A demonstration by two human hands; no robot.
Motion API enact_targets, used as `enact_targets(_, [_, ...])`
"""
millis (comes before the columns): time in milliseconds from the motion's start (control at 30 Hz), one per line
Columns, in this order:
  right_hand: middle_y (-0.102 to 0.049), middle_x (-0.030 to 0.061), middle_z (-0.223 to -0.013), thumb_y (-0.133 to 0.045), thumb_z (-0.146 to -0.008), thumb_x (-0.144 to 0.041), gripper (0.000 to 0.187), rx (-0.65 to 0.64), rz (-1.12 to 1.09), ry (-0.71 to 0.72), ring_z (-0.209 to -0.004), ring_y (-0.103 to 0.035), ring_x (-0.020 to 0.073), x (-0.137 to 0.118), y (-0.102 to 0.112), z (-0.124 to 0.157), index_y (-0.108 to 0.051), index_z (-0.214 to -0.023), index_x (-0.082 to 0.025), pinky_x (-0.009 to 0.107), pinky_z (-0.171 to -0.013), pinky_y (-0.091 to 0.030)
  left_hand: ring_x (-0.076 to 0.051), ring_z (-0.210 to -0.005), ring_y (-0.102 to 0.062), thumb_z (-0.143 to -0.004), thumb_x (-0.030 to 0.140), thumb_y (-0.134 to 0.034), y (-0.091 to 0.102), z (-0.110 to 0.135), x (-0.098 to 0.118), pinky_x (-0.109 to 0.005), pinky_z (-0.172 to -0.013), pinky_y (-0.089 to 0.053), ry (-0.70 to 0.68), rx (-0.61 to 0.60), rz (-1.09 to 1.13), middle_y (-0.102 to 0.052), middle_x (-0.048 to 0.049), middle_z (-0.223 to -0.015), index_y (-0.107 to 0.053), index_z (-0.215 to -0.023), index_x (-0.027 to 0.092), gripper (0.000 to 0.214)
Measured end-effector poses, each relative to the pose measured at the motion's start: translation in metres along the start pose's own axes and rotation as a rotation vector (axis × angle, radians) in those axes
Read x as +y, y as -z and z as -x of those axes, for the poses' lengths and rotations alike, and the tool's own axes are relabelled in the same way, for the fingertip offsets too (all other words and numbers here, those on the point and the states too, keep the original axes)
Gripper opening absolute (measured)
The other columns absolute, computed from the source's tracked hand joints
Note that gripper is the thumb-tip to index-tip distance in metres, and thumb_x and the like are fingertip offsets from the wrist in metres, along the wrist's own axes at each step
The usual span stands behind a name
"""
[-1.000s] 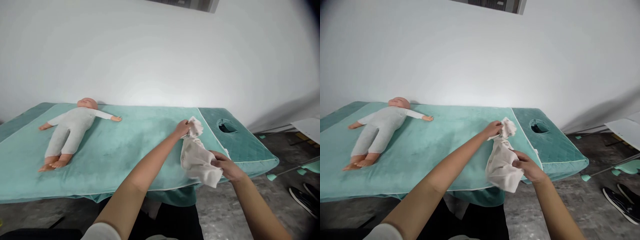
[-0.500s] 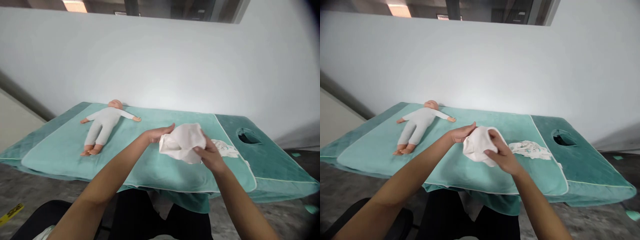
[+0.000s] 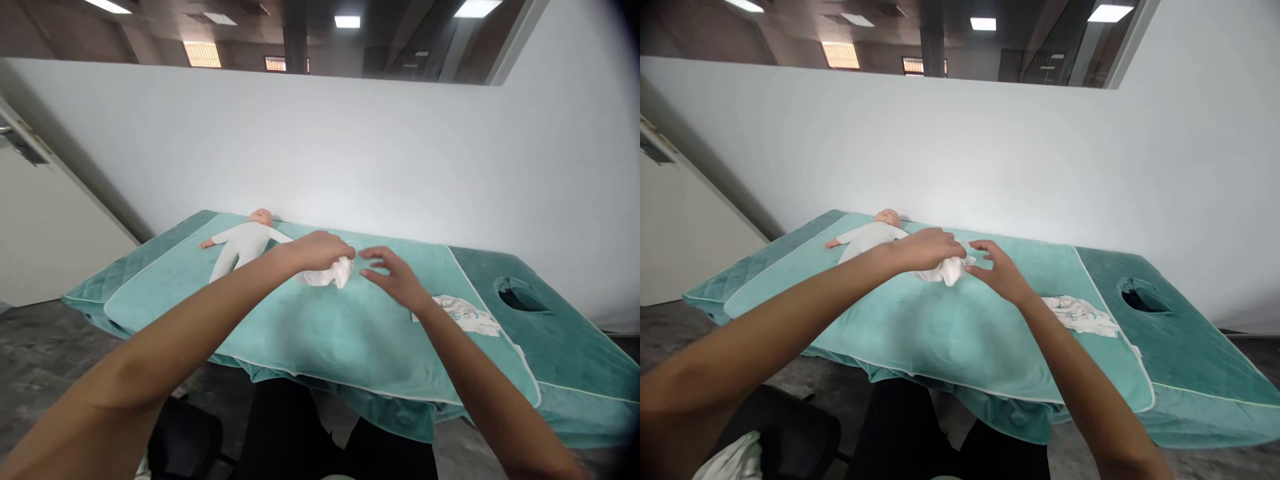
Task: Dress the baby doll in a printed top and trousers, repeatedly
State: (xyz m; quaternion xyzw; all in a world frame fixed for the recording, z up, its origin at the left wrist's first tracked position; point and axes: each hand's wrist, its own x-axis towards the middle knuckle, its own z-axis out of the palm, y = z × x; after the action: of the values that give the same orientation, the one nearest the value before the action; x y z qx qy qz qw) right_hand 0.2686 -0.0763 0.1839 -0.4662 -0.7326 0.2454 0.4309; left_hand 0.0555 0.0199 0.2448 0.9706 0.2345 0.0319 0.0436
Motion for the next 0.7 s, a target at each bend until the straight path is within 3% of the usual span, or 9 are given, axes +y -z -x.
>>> enact_targets(67, [-0.063,0.0038,-0.127,-0.070,-0.084,-0.041,0.037,0.025,-0.039,-0.001,-0.121,-0.058,0.0230,0.002,0.002,-0.025,-0.061,-0.117,-0.027,0.042,-0.103,-0.046,-0.023,-0.098,-0.058,-0.084,0.007,-0.053,0.014,0.003,0.011,-0.035,-0.088,-0.035,-0.117,0.066,-0.163,-0.069,-0.0043,-0.097,-0.068,-0.100,0.026,0.030])
enact_targets(167, [-0.067,0.0012,-0.105,-0.065,-0.084,-0.039,0.024,-0.011,-0.033,-0.003,-0.101,-0.062,0.0202,0.010,-0.004,-0.052,-0.061,-0.101,-0.022,0.037,-0.092,-0.048,-0.024,-0.105,-0.055,-0.088,0.001,-0.043,0.029,0.010,0.022,-0.038,-0.090,-0.033,-0.184,0.180,-0.344,-0.067,-0.0082,-0.106,-0.065,-0.103,0.024,0.035])
enact_targets(267, [-0.063,-0.0010,-0.087,-0.063,-0.083,-0.038,0.018,0.053,0.165,0.037,-0.083,-0.057,0.0179,0.008,-0.010,-0.061,-0.057,-0.087,-0.021,0.032,-0.077,-0.045,-0.024,-0.103,-0.056,-0.085,-0.003,-0.039,0.031,0.018,0.020,-0.038,-0.088,-0.034,-0.113,0.260,-0.378,-0.065,-0.0089,-0.102,-0.062,-0.107,0.023,0.040])
enact_targets(333, [-0.062,0.0002,-0.086,-0.060,-0.085,-0.035,0.014,0.070,0.350,0.057,-0.078,-0.054,0.0184,0.000,-0.013,-0.060,-0.057,-0.089,-0.022,0.031,-0.071,-0.041,-0.024,-0.099,-0.057,-0.085,-0.001,-0.041,0.025,0.020,0.014,-0.037,-0.085,-0.035,-0.021,0.281,-0.330,-0.065,-0.0088,-0.102,-0.061,-0.107,0.021,0.037])
enact_targets(533, [-0.065,0.0091,-0.104,-0.046,-0.088,-0.014,0.024,0.065,0.780,0.198,-0.093,-0.055,0.0249,-0.014,-0.021,-0.050,-0.061,-0.106,-0.019,0.034,-0.075,-0.039,-0.019,-0.081,-0.057,-0.085,0.026,-0.058,0.013,0.012,0.005,-0.030,-0.066,-0.036,0.229,0.078,0.173,-0.065,-0.0036,-0.095,-0.059,-0.094,0.020,0.012])
enact_targets(700, [-0.061,0.0102,-0.107,-0.047,-0.091,-0.013,0.020,0.053,0.810,0.329,-0.096,-0.051,0.0252,-0.012,-0.019,-0.039,-0.066,-0.096,-0.019,0.036,-0.082,-0.041,-0.014,-0.065,-0.048,-0.077,0.053,-0.069,0.011,0.013,0.010,-0.027,-0.056,-0.028,0.236,-0.059,0.460,-0.054,0.0016,-0.073,-0.052,-0.078,0.021,0.037])
